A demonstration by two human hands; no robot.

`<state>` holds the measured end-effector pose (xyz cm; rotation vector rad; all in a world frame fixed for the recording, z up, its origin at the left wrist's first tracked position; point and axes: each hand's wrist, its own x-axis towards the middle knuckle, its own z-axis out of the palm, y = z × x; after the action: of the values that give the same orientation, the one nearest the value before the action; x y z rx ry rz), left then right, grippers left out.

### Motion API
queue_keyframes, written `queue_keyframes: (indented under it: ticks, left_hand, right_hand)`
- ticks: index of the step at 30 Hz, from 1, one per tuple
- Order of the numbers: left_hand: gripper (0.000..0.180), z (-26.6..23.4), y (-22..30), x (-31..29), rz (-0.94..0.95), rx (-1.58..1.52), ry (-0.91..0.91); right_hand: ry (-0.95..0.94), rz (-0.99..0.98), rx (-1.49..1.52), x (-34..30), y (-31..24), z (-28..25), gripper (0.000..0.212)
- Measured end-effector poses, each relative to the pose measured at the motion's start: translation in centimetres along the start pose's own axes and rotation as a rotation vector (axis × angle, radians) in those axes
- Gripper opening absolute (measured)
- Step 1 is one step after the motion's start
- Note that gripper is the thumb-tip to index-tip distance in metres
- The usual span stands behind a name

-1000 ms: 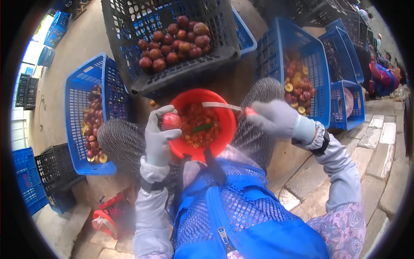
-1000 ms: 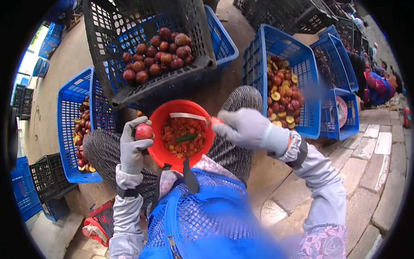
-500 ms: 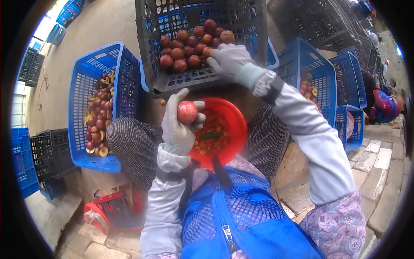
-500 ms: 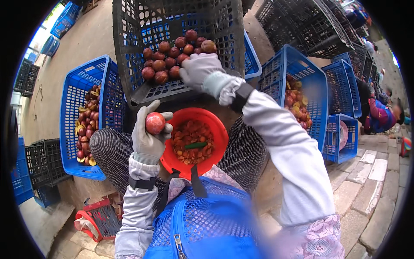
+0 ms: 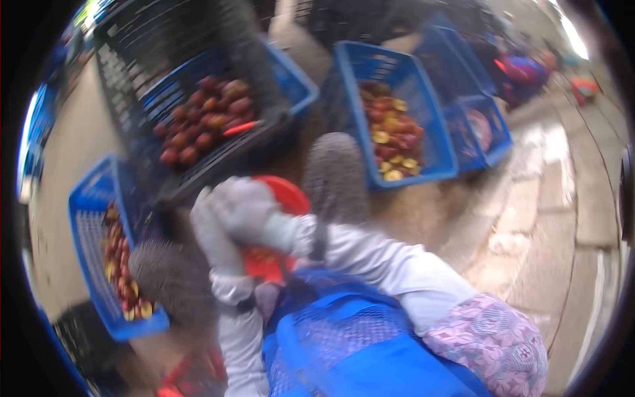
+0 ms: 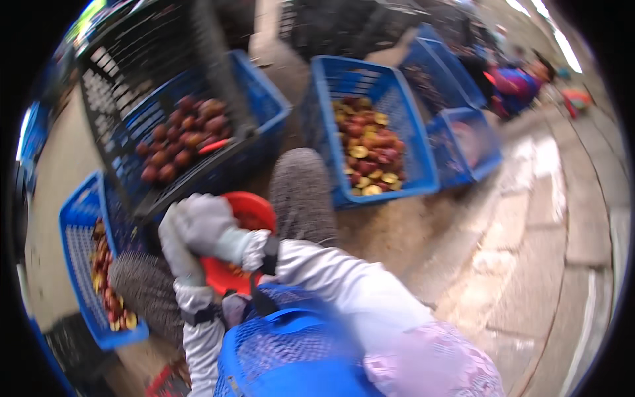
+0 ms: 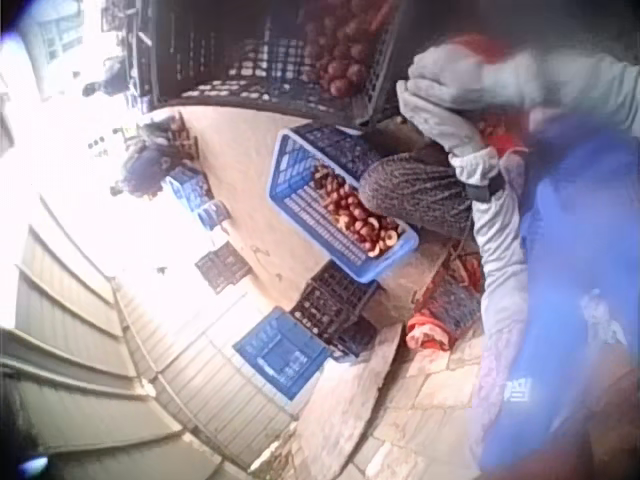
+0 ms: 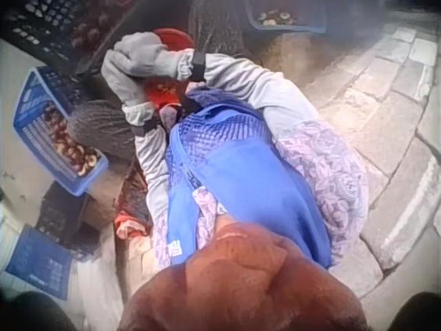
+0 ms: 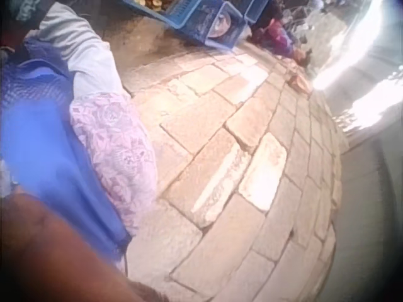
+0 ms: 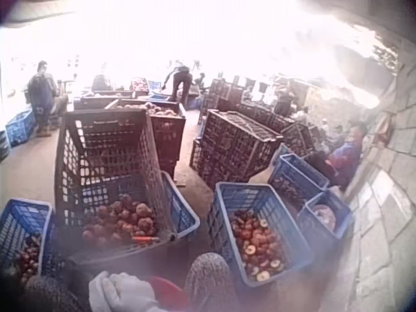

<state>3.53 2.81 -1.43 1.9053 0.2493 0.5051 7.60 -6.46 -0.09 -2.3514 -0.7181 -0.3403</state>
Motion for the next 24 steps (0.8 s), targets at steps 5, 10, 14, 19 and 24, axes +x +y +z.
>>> queue_keyframes:
  ticks: [5, 10, 14, 19, 24]
  left_hand:
    - [0.023, 1.2, 1.5, -1.1, 0.465, 0.558, 0.034]
    - [0.023, 1.7, 3.2, -1.8, 0.033, -0.180, -0.001]
    - [0.020, 1.1, 1.5, -2.3, 0.121, -0.142, -0.044]
    - [0.016, -1.5, -2.2, -4.7, 0.230, 0.373, -0.071]
    - [0.017, -2.3, -2.9, -8.6, 0.058, 0.375, -0.003]
  right_hand:
    - [0.155, 0.329, 0.283, -1.0, -1.3, -2.7, 0.026]
    - [0.239, 0.582, 0.534, -1.8, -1.8, -2.2, 0.025]
    - [0.261, 0.585, 0.471, -2.4, -2.9, -1.5, 0.024]
    - [0.223, 0.298, 0.327, -4.0, -4.0, -0.5, 0.018]
    - [0.088, 0.066, 0.320, -5.5, -4.9, -0.8, 0.016]
